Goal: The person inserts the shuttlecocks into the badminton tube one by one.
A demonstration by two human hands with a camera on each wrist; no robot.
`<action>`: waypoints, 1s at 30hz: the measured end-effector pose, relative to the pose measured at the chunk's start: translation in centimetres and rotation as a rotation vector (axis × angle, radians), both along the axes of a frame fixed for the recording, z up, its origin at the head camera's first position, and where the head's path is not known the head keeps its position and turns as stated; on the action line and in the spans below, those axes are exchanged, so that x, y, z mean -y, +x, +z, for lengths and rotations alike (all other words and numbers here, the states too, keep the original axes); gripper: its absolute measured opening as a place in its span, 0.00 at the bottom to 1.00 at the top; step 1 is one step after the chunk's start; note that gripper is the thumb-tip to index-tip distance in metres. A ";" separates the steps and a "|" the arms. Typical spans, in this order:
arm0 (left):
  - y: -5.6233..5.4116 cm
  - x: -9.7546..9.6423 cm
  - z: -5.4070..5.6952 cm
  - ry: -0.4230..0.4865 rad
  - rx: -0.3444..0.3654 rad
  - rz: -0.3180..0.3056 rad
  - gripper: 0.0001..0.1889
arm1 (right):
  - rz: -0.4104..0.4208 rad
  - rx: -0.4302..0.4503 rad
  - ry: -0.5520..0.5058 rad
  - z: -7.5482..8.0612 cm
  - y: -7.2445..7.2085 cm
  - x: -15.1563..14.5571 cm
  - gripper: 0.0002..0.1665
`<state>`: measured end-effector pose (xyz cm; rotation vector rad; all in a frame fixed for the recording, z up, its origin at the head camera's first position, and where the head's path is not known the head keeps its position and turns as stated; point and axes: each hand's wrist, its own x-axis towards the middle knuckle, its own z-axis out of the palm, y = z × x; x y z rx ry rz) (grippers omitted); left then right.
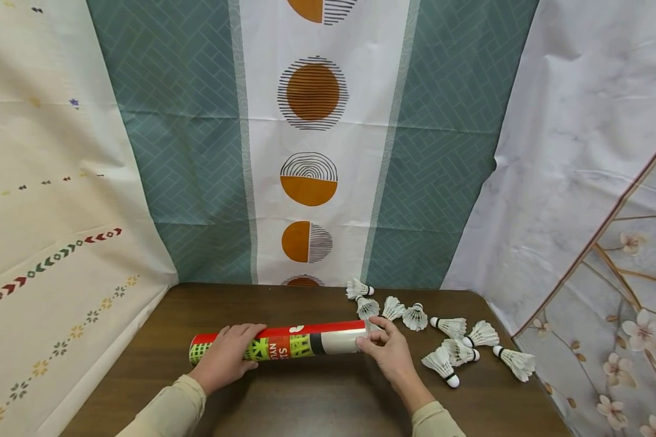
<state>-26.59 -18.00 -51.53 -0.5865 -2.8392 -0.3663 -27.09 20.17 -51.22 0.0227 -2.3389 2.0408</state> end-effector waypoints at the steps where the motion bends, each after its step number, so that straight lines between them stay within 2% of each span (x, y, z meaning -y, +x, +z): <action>1: 0.0 0.0 0.0 0.000 0.005 0.001 0.45 | 0.002 0.000 0.000 0.0 0.0 0.0 0.38; 22: 0.1 -0.1 0.0 0.007 0.019 -0.006 0.44 | 0.021 -0.011 0.032 0.1 0.3 -0.2 0.38; 30: 0.1 -0.2 -0.1 -0.011 0.015 -0.009 0.44 | 0.077 -0.030 0.056 -0.1 0.5 -0.3 0.37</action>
